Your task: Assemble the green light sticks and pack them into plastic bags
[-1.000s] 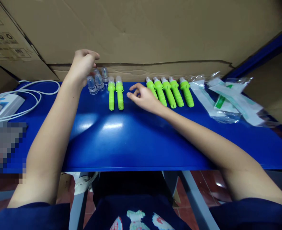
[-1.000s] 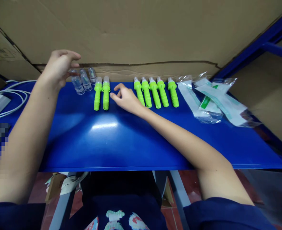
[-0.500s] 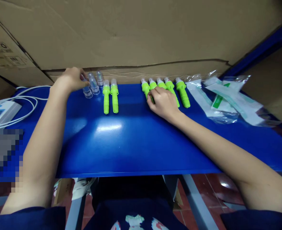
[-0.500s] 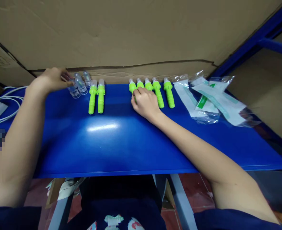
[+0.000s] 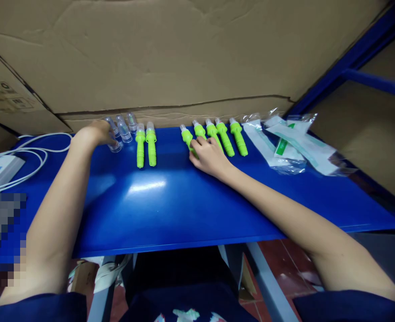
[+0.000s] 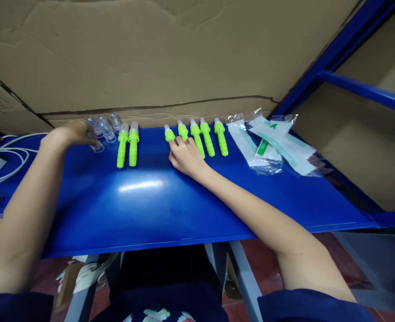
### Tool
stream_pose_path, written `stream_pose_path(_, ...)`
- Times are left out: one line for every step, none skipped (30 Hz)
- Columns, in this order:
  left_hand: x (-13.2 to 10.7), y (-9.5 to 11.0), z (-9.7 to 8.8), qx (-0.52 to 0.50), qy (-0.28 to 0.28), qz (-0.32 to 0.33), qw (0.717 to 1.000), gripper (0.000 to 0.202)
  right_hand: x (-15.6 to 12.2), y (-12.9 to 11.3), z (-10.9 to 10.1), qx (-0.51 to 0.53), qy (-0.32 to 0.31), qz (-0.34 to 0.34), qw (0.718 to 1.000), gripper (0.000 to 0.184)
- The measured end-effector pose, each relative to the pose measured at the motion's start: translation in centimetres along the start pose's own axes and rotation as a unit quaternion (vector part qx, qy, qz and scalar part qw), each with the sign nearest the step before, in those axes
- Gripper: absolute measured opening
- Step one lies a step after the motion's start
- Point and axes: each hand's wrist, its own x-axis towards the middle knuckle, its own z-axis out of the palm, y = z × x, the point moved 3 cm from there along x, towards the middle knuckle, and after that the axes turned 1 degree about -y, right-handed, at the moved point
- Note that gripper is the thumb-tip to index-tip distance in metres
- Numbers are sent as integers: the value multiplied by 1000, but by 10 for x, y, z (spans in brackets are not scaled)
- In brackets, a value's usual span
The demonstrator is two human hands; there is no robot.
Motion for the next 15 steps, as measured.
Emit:
stream_pose_path(2, -2, 1, 1, -4, 2, 1000, 59, -2, -2, -3, -2, -4, -5, 1000, 37)
stream_pose_path(3, -3, 1, 3, -7, 2, 1000, 61, -3, -4, -5, -3, -8, -7, 1000, 37)
stream_pose_path(4, -3, 0, 6, -6, 4, 1000, 60, -4, -6, -8, -1, -11, -2, 1000, 37)
stream_pose_path(4, -2, -1, 16, -1, 6, 1000, 58, -5, -6, -10, 4, -14, 9, 1000, 38)
stream_pose_path(4, -1, -2, 36, -3, 3, 999, 52, -4, -5, -11, 11, -17, 25, 999, 39)
stream_pose_path(3, 2, -3, 62, -5, -1, 998, 45, -3, -4, -13, 19, -18, 44, 999, 39)
stream_pose_path(1, 6, -5, 102, -22, -11, 994, 35, 0, -2, -14, 26, -18, 64, 997, 40)
stream_pose_path(-1, 9, -4, 145, -65, -28, 987, 29, 4, 0, -16, 31, -18, 80, 996, 41)
stream_pose_path(-4, 14, -5, 171, -86, -26, 981, 34, 9, 2, -16, 33, -20, 93, 995, 43)
stream_pose_path(-7, 19, -7, 184, -101, -27, 977, 41, 15, 3, -17, 32, -23, 102, 994, 45)
stream_pose_path(-10, 23, -8, 193, -105, -32, 975, 44, 22, 3, -17, 29, -29, 109, 993, 48)
stream_pose_path(-13, 27, -10, 189, -106, -33, 976, 46, 29, 2, -17, 25, -37, 114, 992, 51)
stream_pose_path(-16, 30, -11, 185, -105, -34, 976, 46, 36, 1, -17, 20, -47, 119, 992, 53)
stream_pose_path(-18, 31, -12, 182, -102, -33, 977, 46, 42, -1, -16, 15, -60, 123, 990, 55)
stream_pose_path(-19, 32, -12, 179, -102, -31, 978, 45, 47, -3, -15, 11, -74, 128, 989, 55)
